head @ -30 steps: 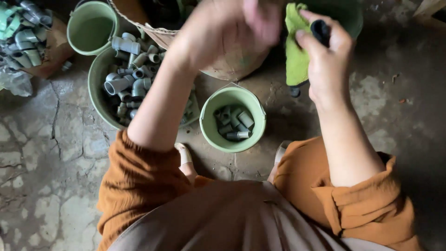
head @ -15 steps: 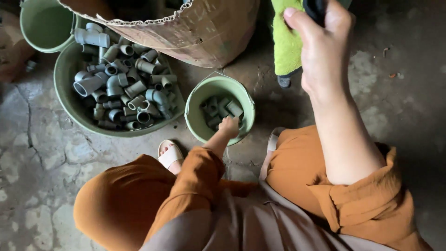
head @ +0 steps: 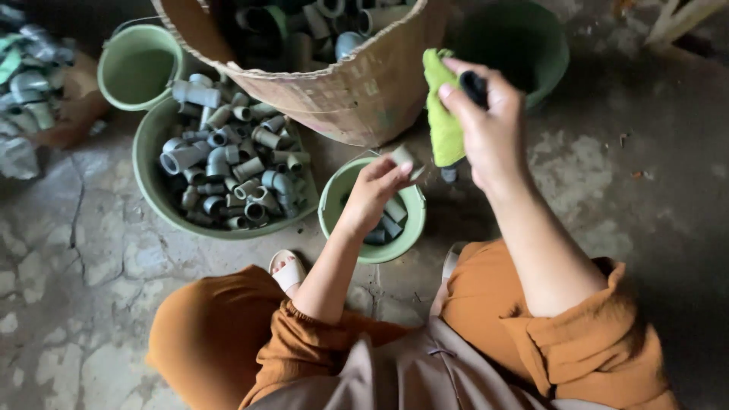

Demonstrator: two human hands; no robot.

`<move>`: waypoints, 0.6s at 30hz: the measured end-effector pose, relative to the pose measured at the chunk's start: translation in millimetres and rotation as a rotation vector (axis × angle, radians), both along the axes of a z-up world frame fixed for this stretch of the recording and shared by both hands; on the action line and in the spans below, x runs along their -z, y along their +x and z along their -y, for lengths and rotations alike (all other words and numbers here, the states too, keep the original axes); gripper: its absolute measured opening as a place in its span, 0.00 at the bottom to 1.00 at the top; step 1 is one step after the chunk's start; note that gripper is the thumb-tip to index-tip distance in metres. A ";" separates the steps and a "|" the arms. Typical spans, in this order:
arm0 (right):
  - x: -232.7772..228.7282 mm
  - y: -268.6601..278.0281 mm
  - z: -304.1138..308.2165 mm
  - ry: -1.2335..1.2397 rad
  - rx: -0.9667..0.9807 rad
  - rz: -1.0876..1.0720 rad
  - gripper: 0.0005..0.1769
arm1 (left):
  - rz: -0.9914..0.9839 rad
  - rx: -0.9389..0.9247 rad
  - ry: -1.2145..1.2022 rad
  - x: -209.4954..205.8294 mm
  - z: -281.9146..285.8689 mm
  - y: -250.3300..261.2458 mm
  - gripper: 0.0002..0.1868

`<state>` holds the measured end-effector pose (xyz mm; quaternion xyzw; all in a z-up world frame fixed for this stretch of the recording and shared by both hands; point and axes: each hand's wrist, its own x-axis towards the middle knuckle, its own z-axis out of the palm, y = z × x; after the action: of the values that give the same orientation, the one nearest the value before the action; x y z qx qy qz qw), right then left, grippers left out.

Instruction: The person sits on the floor and wipes small gray plastic pipe fittings with a green cloth, picking each piece from a bucket, cleaning it, and placing it into a cardboard box. The person handles the parts one at a time and continues the process for the duration of the clip.

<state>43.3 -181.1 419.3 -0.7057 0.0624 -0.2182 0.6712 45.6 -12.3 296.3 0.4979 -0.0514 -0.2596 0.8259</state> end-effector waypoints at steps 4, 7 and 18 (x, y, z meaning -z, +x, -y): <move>-4.1 -16.2 -46.2 -0.431 -0.052 0.214 0.16 | 0.132 -0.272 0.044 -60.8 8.2 -17.5 0.17; -19.3 -24.7 -53.2 -0.446 -0.069 0.287 0.12 | 0.223 -0.320 0.116 -82.4 -9.8 -29.5 0.18; -39.8 -59.0 -85.1 -0.786 -0.296 0.448 0.16 | 0.150 -0.494 -0.076 -121.6 -73.3 -22.6 0.13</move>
<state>-15.7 -96.0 459.1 -0.8429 -0.2723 -0.2743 0.3742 23.1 61.0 417.9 0.4819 0.0010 -0.0104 0.8761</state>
